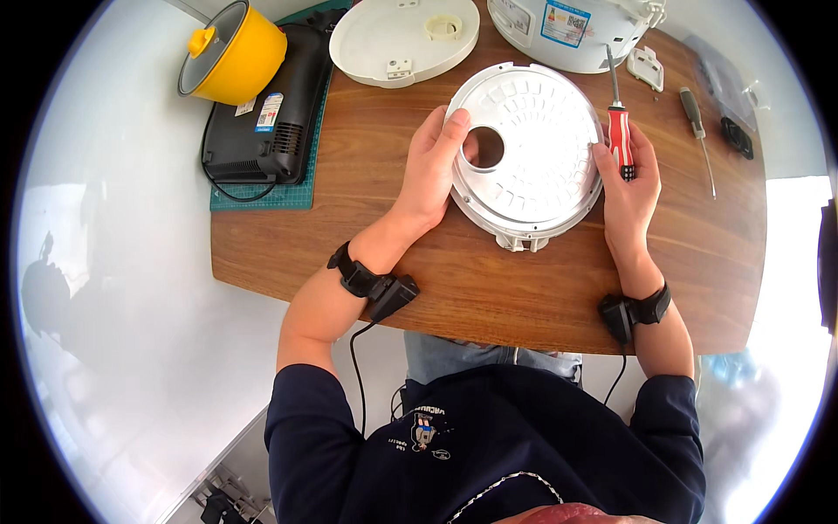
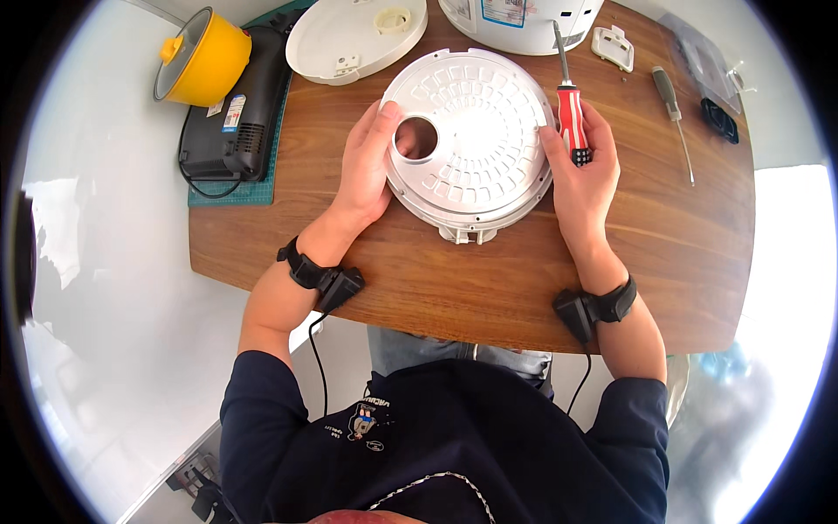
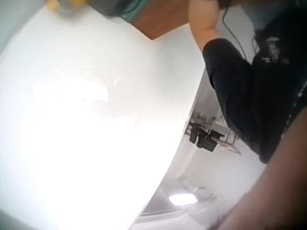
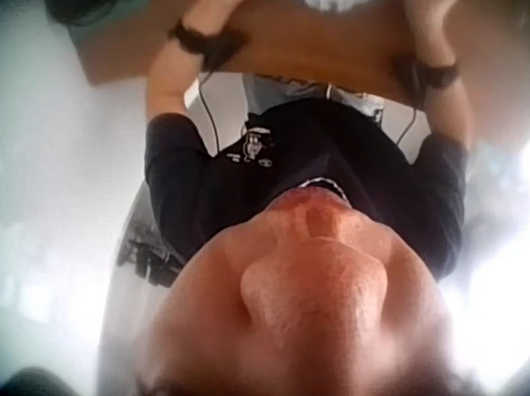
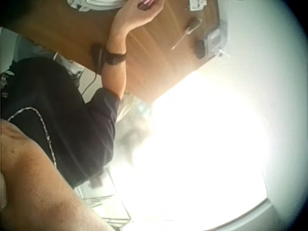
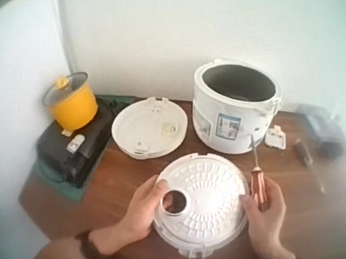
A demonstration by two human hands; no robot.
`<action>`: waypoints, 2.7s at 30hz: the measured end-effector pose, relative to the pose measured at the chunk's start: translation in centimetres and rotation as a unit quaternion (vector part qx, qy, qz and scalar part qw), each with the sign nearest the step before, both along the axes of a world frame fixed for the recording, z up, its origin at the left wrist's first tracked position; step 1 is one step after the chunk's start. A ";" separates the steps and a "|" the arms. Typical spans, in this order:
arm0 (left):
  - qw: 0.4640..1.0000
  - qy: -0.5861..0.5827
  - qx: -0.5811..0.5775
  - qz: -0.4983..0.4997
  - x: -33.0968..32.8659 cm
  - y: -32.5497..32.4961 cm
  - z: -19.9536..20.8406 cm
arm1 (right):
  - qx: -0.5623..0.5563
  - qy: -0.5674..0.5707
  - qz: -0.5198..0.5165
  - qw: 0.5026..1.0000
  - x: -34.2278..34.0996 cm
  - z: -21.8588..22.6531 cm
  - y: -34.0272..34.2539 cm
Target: The person disassembles a white rice cooker by removing the lid and separating its internal components. They use a screwdriver to pry off a plastic ring and remove a central piece from the lid assembly.
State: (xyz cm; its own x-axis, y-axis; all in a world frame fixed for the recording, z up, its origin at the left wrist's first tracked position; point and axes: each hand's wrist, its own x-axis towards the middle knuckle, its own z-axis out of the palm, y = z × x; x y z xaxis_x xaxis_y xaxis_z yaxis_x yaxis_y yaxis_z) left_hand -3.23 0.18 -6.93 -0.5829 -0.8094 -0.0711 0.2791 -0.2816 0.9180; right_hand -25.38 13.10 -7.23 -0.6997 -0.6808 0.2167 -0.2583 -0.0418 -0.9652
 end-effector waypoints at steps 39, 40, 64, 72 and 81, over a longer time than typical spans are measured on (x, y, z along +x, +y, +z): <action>0.999 -0.011 -0.009 0.038 0.1 0.6 1.2 | -0.063 -0.093 0.034 0.993 0.3 0.3 1.4; 0.999 -0.010 -0.007 0.041 0.1 0.7 1.4 | -0.063 -0.091 0.040 0.993 0.3 0.4 1.5; 1.000 0.023 -0.009 0.012 1.3 0.0 0.5 | -0.112 -0.149 0.091 0.978 0.7 -0.1 1.8; 1.000 0.025 0.003 0.003 1.3 0.0 0.6 | -0.121 -0.155 0.104 0.975 0.6 0.0 1.9; 1.000 0.000 -0.017 0.011 1.2 0.1 0.8 | -0.108 -0.151 0.104 0.977 0.6 -0.3 1.7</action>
State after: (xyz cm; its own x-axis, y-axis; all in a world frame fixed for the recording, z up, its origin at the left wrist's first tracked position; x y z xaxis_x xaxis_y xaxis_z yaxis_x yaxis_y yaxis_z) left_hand -1.98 0.27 -6.15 -0.5654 -0.8237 -0.0432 0.2843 -0.2438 0.9272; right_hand -24.76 14.82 -7.50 -0.6057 -0.7758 0.1766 0.0722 -0.2746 -0.9588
